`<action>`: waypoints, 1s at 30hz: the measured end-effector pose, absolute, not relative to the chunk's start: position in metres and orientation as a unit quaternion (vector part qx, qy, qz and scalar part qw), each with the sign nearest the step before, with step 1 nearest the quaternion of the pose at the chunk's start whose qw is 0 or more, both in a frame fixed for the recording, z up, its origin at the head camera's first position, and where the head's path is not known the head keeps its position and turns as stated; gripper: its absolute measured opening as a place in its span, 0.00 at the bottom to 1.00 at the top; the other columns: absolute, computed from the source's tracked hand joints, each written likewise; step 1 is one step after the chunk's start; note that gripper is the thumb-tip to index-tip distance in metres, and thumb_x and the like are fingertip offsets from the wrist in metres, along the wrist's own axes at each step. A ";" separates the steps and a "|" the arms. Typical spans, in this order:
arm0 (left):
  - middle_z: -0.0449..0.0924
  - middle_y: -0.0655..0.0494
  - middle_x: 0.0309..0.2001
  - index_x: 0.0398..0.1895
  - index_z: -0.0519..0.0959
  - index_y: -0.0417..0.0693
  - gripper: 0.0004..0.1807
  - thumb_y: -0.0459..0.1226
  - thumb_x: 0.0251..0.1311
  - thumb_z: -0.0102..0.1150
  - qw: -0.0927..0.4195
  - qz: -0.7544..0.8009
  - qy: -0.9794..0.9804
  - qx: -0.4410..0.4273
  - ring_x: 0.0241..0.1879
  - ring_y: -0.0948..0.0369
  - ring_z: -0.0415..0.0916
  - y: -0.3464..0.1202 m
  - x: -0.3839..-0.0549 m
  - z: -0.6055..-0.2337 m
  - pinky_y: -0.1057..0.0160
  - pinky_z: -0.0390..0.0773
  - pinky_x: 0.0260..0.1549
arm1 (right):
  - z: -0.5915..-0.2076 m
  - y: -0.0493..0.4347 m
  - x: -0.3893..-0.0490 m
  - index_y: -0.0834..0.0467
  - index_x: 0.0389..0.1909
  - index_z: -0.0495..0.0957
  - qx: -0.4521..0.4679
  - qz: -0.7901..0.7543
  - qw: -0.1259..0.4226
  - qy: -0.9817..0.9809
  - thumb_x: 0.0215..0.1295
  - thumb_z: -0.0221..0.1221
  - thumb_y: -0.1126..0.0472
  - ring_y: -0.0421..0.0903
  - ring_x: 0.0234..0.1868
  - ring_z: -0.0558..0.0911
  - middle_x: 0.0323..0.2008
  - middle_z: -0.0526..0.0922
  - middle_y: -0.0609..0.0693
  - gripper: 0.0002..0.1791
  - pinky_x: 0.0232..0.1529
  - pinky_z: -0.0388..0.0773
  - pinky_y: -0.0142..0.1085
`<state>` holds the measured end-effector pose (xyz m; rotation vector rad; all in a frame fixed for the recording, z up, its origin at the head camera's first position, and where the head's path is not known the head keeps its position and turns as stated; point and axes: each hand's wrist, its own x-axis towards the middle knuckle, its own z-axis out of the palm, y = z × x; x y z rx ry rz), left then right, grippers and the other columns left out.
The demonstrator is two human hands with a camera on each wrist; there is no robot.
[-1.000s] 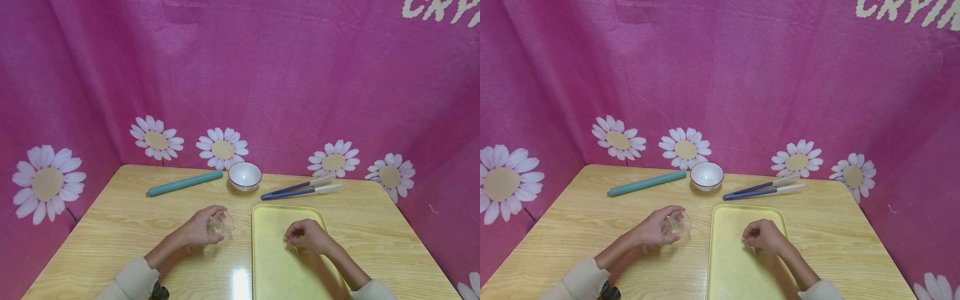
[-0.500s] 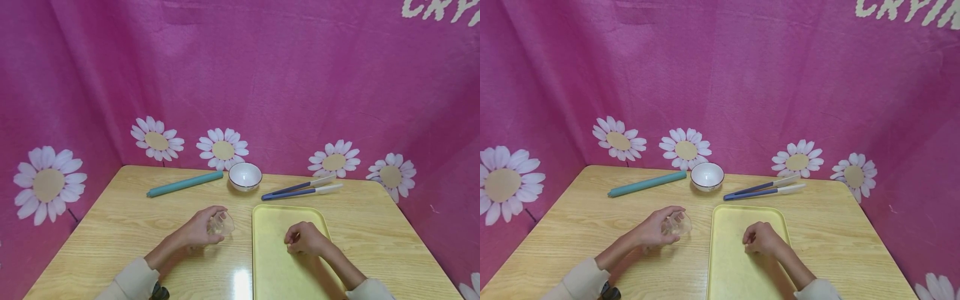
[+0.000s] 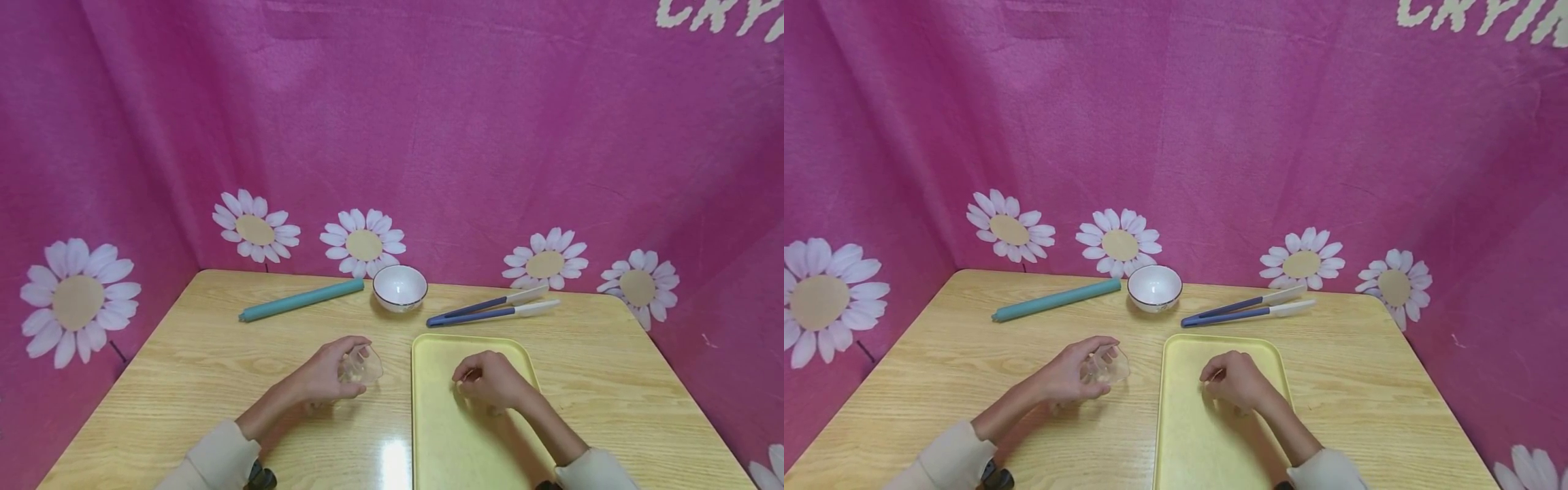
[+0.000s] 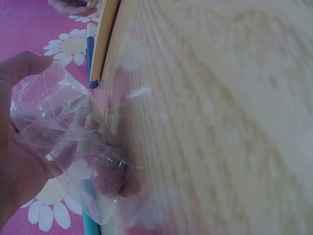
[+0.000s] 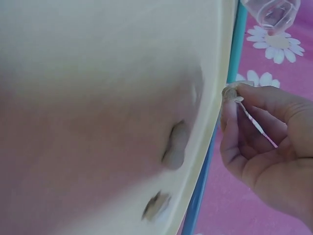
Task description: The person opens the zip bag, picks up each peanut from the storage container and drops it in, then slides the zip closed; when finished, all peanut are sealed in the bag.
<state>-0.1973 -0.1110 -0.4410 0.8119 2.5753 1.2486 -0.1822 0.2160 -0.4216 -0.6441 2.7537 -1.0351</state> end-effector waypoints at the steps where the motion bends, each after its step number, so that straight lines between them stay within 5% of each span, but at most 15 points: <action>1: 0.76 0.53 0.53 0.64 0.65 0.44 0.39 0.39 0.47 0.70 0.083 0.417 0.863 0.273 0.59 0.52 0.69 -0.111 -0.198 -0.441 0.44 0.69 0.57 | -0.421 0.213 -0.184 0.61 0.28 0.83 -0.217 -0.347 0.058 0.910 0.51 0.63 0.70 0.33 0.25 0.77 0.24 0.84 0.49 0.04 0.27 0.74 0.27; 25: 0.76 0.54 0.52 0.64 0.65 0.42 0.39 0.40 0.48 0.69 0.069 0.414 0.858 0.295 0.57 0.53 0.71 -0.112 -0.197 -0.442 0.45 0.70 0.55 | -0.404 0.110 -0.199 0.68 0.32 0.82 -0.224 -0.500 0.033 0.836 0.54 0.65 0.69 0.51 0.33 0.86 0.34 0.85 0.63 0.06 0.32 0.78 0.26; 30: 0.75 0.54 0.53 0.63 0.65 0.43 0.38 0.40 0.48 0.69 0.064 0.409 0.858 0.303 0.55 0.56 0.71 -0.112 -0.198 -0.441 0.48 0.71 0.53 | -0.416 0.097 -0.200 0.64 0.31 0.84 -0.232 -0.499 0.027 0.835 0.54 0.66 0.67 0.46 0.32 0.85 0.33 0.86 0.59 0.05 0.31 0.78 0.25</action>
